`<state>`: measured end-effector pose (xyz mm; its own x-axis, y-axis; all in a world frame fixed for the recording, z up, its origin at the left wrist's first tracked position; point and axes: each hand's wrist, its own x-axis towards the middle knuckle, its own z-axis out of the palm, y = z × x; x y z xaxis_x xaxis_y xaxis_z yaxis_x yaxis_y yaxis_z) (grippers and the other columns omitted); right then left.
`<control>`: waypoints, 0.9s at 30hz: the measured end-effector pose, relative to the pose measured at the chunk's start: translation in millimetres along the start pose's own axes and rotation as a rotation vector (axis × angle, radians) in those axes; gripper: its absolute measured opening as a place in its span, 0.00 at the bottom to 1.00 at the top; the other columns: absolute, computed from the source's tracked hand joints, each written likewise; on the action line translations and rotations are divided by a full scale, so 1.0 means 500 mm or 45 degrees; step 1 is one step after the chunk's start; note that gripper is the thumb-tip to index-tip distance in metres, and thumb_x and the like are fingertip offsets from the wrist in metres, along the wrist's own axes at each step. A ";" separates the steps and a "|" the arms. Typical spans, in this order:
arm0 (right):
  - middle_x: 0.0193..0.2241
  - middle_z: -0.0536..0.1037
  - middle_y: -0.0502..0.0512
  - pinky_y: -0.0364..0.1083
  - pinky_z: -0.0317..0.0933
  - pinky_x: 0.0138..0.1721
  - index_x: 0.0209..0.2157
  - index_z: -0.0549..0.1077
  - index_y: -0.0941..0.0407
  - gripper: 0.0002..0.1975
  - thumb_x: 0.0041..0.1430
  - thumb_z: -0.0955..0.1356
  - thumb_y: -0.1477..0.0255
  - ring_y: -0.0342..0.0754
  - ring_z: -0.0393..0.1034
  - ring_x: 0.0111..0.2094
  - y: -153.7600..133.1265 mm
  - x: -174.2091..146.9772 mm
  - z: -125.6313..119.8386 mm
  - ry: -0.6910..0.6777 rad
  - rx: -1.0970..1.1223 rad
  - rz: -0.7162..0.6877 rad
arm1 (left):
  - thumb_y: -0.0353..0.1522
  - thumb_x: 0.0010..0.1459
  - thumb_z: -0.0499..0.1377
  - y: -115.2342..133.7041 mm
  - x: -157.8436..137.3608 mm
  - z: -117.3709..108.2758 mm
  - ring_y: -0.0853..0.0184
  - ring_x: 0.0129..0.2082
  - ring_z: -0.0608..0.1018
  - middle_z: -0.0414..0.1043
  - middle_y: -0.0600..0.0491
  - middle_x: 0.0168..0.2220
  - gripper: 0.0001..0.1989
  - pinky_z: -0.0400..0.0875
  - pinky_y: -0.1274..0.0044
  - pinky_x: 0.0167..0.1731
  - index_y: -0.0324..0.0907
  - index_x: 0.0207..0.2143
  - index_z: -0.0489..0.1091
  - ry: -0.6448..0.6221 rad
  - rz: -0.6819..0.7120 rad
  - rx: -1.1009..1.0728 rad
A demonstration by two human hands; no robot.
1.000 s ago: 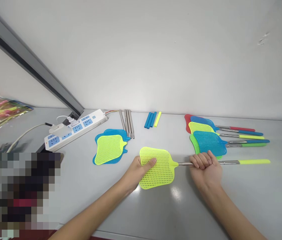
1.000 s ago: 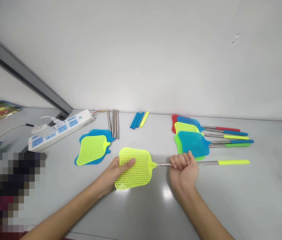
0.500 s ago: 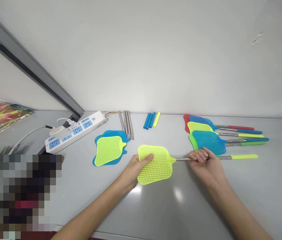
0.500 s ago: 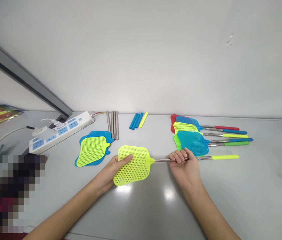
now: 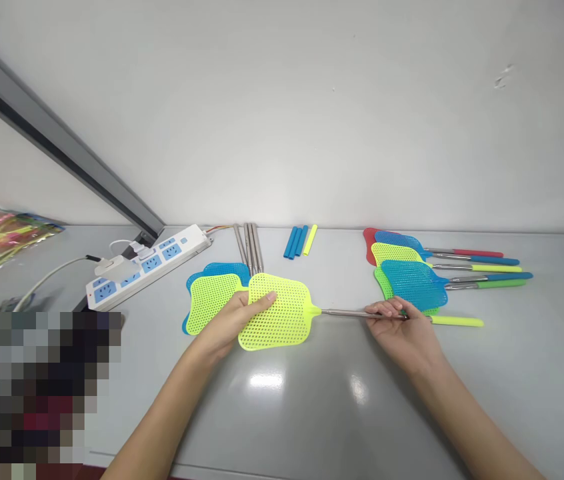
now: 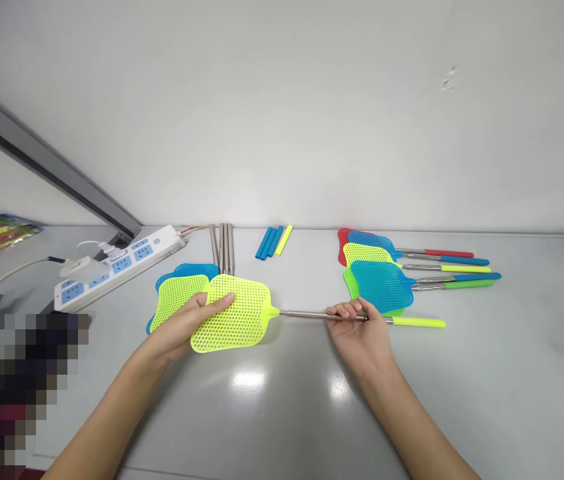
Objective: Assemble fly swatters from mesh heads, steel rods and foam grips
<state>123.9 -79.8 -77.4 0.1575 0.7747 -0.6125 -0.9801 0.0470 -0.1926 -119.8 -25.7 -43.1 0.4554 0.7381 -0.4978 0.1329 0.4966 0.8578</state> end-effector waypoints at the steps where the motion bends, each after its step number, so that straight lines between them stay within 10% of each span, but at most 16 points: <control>1: 0.16 0.48 0.43 0.43 0.58 0.23 0.19 0.47 0.56 0.11 0.49 0.57 0.80 0.37 0.50 0.16 0.000 0.000 0.000 -0.004 -0.012 0.005 | 0.38 0.51 0.55 0.002 0.000 -0.003 0.69 0.28 0.74 0.74 0.49 0.32 0.13 0.66 0.80 0.29 0.38 0.31 0.72 0.004 0.008 0.019; 27: 0.15 0.49 0.43 0.42 0.58 0.22 0.19 0.48 0.56 0.10 0.48 0.57 0.80 0.38 0.52 0.16 -0.009 0.002 -0.001 0.012 -0.049 -0.042 | 0.37 0.49 0.56 0.014 -0.005 -0.022 0.66 0.28 0.75 0.74 0.48 0.32 0.13 0.67 0.78 0.28 0.38 0.33 0.72 0.083 -0.004 -0.033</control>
<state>128.5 -79.5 -77.4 0.1912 0.7669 -0.6126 -0.9690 0.0482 -0.2422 -129.8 -19.1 -37.3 0.3969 0.7642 -0.5084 0.1107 0.5100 0.8530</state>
